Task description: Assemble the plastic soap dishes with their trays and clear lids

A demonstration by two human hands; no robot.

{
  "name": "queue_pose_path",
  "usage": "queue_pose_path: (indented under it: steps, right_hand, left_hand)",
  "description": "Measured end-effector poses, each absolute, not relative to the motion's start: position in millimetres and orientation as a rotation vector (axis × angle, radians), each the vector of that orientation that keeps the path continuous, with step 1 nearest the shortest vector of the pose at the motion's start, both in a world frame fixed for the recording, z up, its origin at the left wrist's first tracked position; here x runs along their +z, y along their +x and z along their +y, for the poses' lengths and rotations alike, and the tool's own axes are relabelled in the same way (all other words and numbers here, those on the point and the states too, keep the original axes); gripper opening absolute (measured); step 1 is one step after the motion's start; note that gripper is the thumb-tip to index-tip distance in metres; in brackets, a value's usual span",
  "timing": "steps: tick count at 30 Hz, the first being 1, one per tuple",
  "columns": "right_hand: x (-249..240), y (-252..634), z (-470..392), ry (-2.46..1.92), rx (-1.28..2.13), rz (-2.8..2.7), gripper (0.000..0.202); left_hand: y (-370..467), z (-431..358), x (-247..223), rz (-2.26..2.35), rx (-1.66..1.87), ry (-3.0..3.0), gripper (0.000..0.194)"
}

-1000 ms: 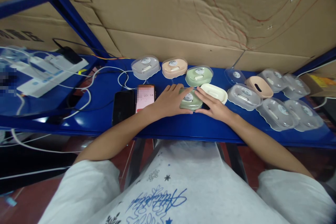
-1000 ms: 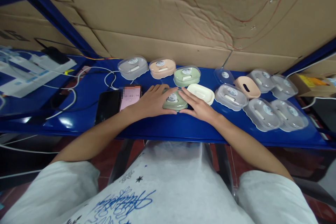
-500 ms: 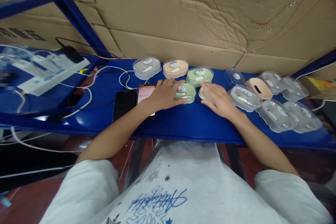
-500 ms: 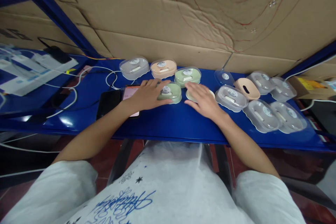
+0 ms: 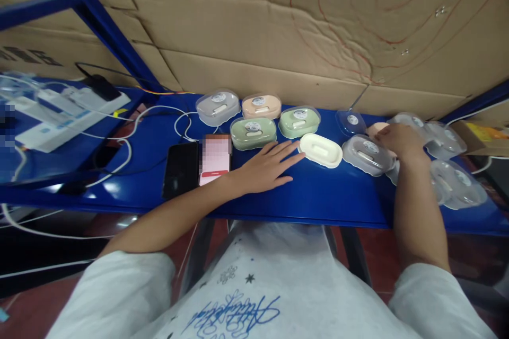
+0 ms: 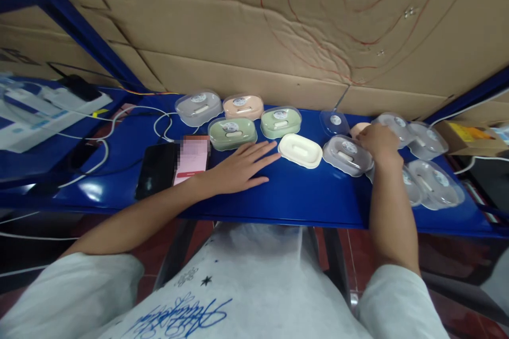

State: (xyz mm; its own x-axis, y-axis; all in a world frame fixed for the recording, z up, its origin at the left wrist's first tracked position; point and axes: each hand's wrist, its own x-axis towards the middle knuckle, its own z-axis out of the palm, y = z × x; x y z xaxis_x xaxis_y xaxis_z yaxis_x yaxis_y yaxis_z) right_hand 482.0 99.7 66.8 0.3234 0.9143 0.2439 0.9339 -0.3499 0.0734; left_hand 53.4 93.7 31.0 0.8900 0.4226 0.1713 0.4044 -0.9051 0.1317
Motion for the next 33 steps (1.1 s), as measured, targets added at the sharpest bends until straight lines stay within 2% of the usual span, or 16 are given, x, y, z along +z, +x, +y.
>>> queue_pose_path:
  steps: [5, 7, 11, 13, 15, 17, 21, 23, 26, 33]
  right_hand:
    - [72.8, 461.9, 93.2, -2.527, -0.412, -1.561, 0.038]
    - [77.9, 443.5, 87.4, -2.331, -0.467, -1.634, 0.041]
    - [80.8, 385.4, 62.3, -1.859, -0.504, -1.95, 0.037]
    - [76.5, 352.4, 45.7, -1.683, -0.461, -2.147, 0.035]
    - [68.8, 323.6, 32.2, -1.494, -0.374, -2.327, 0.034]
    - [59.5, 303.1, 25.4, -1.341, -0.278, -2.437, 0.034]
    - [44.7, 287.9, 28.9, -1.202, -0.159, -2.512, 0.031]
    - [41.5, 288.1, 31.7, -1.178, -0.127, -2.536, 0.031]
    - [39.2, 290.3, 31.2, -1.193, -0.152, -2.582, 0.043]
    - [24.6, 286.3, 28.3, -1.211, -0.117, -2.602, 0.041]
  left_hand:
    - [67.6, 97.4, 15.7, 0.518, 0.256, 2.914, 0.074]
    - [68.9, 99.2, 15.4, 0.545, 0.273, 2.926, 0.065]
    - [60.4, 100.2, 24.2, 0.605, 0.274, 3.001, 0.033]
    - [54.3, 99.3, 30.1, 0.584, 0.272, 3.033, 0.026]
    - [49.5, 98.5, 35.5, 0.599, 0.324, 3.057, 0.03]
    - [46.4, 98.8, 39.6, 0.645, 0.389, 3.074, 0.043]
    - [42.5, 102.6, 41.5, 0.676, 0.427, 3.099, 0.054]
    - [41.1, 104.9, 39.7, 0.675, 0.409, 3.091, 0.053]
    - [40.1, 107.4, 36.8, 0.67, 0.359, 3.084, 0.05]
    - [41.6, 109.6, 33.9, 0.625, 0.362, 3.126, 0.027]
